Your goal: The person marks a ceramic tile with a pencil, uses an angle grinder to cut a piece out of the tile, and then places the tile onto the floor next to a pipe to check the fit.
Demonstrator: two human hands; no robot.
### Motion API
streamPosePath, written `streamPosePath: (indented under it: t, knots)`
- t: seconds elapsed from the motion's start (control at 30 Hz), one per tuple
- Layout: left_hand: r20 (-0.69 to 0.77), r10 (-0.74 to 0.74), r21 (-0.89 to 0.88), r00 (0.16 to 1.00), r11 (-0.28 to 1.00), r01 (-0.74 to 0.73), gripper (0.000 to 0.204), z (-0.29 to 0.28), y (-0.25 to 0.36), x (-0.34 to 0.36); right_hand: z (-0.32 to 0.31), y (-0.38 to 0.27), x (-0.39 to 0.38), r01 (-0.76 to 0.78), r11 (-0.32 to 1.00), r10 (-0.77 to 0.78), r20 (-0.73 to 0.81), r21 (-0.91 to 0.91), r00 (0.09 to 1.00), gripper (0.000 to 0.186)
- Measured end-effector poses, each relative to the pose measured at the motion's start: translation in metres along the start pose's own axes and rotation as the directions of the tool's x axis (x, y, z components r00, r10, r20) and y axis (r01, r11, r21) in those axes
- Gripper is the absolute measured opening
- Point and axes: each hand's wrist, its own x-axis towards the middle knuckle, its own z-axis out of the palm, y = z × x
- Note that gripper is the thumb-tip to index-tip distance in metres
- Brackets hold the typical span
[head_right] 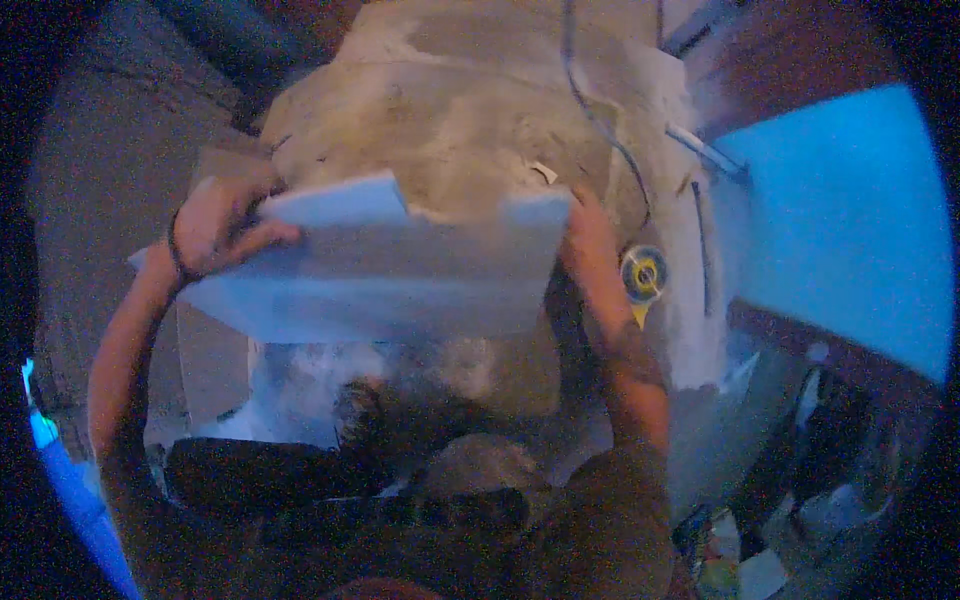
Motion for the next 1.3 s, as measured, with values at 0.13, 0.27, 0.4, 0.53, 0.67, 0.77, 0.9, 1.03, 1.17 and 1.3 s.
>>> streamPosePath:
  t: [0.13, 0.27, 0.4, 0.53, 0.67, 0.77, 0.9, 1.03, 1.17, 1.3]
  knots:
    - [-0.059, 0.04, 0.174, 0.997, 0.984, -0.029, 0.048, 0.022, -0.045, 0.055, -0.034, -0.017, -0.11, -0.363, 0.926, 0.355, -0.088, -0.105, 0.931, 0.033]
    - [-0.024, 0.032, 0.195, 0.999, 0.981, -0.026, 0.052, 0.024, -0.029, 0.107, -0.053, -0.027, -0.2, -0.55, 0.815, 0.471, -0.344, -0.183, 0.812, 0.046]
    - [-0.112, 0.128, 0.227, 0.985, 0.969, -0.1, 0.052, 0.027, -0.012, 0.108, -0.065, -0.037, -0.231, -0.709, 0.695, 0.647, -0.328, -0.117, 0.688, 0.062]
    - [-0.17, -0.016, 0.176, 0.985, 0.983, 0.046, 0.053, 0.026, 0.007, 0.058, -0.048, -0.065, -0.17, -0.468, 0.884, 0.453, -0.3, 0.026, 0.839, 0.064]
    - [-0.195, -0.027, 0.242, 0.981, 0.967, 0.075, 0.055, 0.026, 0.036, 0.003, -0.026, -0.08, -0.115, -0.345, 0.606, 0.498, -0.003, 0.717, 0.867, 0.062]
    - [-0.338, 0.166, 0.213, 0.926, 0.972, -0.097, 0.051, 0.017, 0.045, -0.051, -0.021, -0.064, -0.135, -0.232, 0.903, 0.284, -0.096, 0.362, 0.954, 0.054]
    - [-0.77, 0.001, -0.279, 0.638, 0.899, -0.338, 0.038, 0.029, 0.007, -0.157, -0.015, -0.076, -0.167, -0.219, 0.665, 0.527, -0.242, 0.714, 0.815, 0.044]
    - [-0.481, -0.829, -0.843, -0.286, 0.526, -0.108, 0.047, 0.181, -0.121, -0.236, -0.027, -0.115, -0.174, -0.066, 0.192, 0.693, -0.088, 0.979, 0.715, 0.04]
    - [-0.49, -0.818, -0.868, 0.302, 0.49, -0.082, 0.059, 0.276, -0.284, -0.302, -0.015, -0.155, -0.15, 0.03, 0.012, 0.587, -0.031, 0.999, 0.809, 0.038]
    - [-0.355, -0.816, -0.907, 0.456, 0.183, -0.379, 0.059, 0.258, -0.17, -0.158, -0.054, -0.141, -0.192, 0.006, 0.298, 0.585, -0.188, 0.955, 0.789, 0.037]
